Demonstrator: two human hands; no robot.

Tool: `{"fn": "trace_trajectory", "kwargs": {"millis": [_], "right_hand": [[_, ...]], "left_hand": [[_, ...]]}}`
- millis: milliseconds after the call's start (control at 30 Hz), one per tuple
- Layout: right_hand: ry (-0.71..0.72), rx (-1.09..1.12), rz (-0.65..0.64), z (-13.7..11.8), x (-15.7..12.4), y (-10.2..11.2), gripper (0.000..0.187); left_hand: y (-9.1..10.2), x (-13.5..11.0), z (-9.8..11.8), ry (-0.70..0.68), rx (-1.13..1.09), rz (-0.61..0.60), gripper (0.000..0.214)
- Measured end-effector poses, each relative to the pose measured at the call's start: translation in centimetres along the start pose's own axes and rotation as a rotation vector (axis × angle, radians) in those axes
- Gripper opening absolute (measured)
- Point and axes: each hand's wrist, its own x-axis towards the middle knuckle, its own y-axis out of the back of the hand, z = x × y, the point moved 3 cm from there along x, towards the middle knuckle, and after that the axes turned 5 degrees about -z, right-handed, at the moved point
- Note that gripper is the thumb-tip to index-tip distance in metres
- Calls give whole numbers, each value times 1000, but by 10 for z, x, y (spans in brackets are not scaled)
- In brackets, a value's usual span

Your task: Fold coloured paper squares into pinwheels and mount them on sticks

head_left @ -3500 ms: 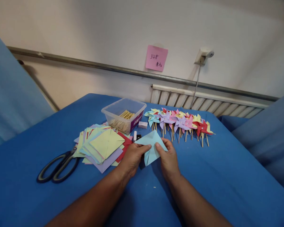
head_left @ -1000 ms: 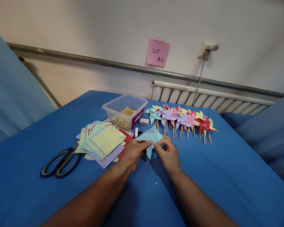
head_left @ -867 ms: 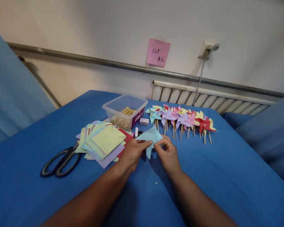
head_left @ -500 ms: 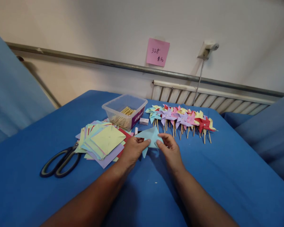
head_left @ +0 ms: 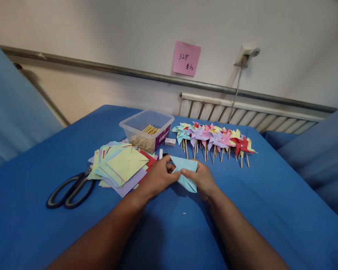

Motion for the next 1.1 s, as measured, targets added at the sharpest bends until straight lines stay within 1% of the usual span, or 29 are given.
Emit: {"fn": "trace_trajectory", "kwargs": {"millis": [67,133,167,233,267,367,467,567,667,733,800,867,933,1033,1100], "right_hand": [[67,31,79,3,2,-1,40],[149,54,161,6,4,-2,39],[189,58,204,7,4,-1,39],[258,50,286,8,4,0,38],[285,40,320,8,4,1,37],[326,2,378,8,3,1,35],[347,-22,399,9,1,0,36],[348,-44,384,11,0,-4,36],[315,-49,356,14,-1,-7,37],[288,-27,311,15,-1,-8,37],[291,-20,263,14,-2,-8,34],[353,-63,235,9,-5,-8,35],[443,-128,209,4,-9,-9,42],[526,-219,103,0,-13,-14,55],[539,-299,33,1,-16,-18,53]], "left_hand": [[-1,0,-2,27,-75,85,38],[-5,-1,-6,91,-234,156,45],[-8,-2,-8,127,-334,159,45],[-18,-5,-11,176,-523,93,36],[-23,-6,-12,186,-579,58,31],[-31,-9,-14,199,-637,68,24],[-33,-8,-15,190,-649,93,21],[-33,-8,-16,179,-676,134,19],[-33,-7,-14,166,-710,120,21],[-31,-7,-13,163,-713,132,22],[-26,-6,-11,160,-711,168,21],[-19,-5,-9,145,-720,196,21],[-11,-3,-6,125,-742,219,21],[-1,-2,-2,131,-781,234,18],[2,-3,0,153,-803,228,17]]}}
